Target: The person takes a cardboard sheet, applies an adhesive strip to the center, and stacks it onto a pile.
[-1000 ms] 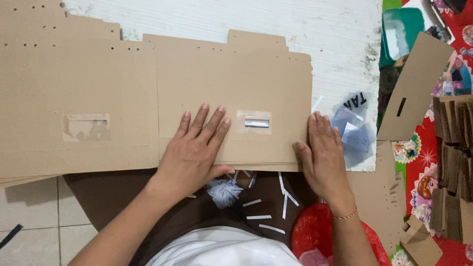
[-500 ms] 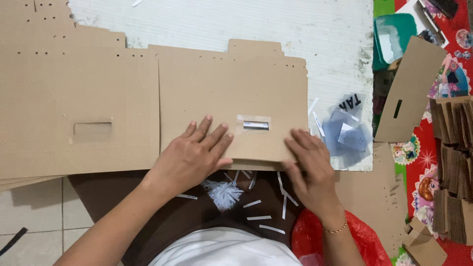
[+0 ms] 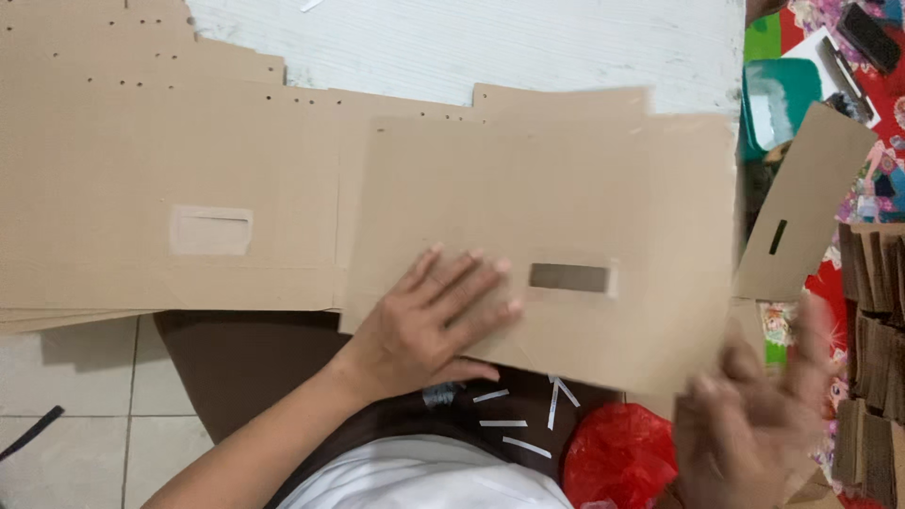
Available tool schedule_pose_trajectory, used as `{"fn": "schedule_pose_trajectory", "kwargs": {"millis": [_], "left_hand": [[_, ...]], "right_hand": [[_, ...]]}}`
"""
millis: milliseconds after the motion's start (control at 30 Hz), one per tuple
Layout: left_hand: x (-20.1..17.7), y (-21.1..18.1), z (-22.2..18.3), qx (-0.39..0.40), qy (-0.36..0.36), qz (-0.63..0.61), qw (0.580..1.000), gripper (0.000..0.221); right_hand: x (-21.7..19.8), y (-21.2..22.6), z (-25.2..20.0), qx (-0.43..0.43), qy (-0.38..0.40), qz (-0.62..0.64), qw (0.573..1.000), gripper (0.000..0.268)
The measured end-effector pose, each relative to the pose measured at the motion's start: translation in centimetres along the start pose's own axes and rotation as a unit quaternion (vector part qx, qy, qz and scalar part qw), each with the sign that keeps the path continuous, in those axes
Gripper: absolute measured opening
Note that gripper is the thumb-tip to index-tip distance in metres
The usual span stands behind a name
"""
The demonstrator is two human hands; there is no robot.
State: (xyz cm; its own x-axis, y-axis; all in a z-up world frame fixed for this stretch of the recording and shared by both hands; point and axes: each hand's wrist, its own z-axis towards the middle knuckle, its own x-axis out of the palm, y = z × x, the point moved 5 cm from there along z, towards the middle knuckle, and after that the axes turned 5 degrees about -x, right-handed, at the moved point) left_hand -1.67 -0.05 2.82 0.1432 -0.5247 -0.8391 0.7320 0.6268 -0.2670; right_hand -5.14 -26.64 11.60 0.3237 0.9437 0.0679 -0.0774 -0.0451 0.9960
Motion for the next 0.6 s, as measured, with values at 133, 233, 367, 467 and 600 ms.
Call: {"fn": "schedule_pose_trajectory", "kwargs": {"millis": [133, 233, 367, 467, 600], "left_hand": [[-0.5, 2.0, -0.6, -0.116, -0.052, -0.026, 0.992, 0.063], [-1.9, 3.4, -1.1, -0.131, -0.106, 0.009, 0.986, 0.040], [-5.9, 5.1, -0.8, -0.103, -0.157, 0.086, 0.978, 0.027], [-7.5, 8.4, -4.0, -0.075, -0.154, 0.124, 0.977, 0.059], [-12.4, 13.9, -11.4, -0.174, -0.123, 0.144, 0.966, 0.031]], "right_hand": [[-3.6, 0.5, -1.9, -0.050, -0.088, -0.026, 0.995, 0.079], [-5.2, -1.0, -0.5, -0.076, -0.146, -0.024, 0.986, 0.071], [-5.5, -4.1, -0.1, -0.158, -0.027, -0.097, 0.982, 0.067], [-3.8, -6.6, -0.3, -0.043, -0.044, -0.082, 0.995, 0.068], [1.5, -6.2, -0.7, 0.013, 0.033, -0.039, 0.999, 0.044]]}}
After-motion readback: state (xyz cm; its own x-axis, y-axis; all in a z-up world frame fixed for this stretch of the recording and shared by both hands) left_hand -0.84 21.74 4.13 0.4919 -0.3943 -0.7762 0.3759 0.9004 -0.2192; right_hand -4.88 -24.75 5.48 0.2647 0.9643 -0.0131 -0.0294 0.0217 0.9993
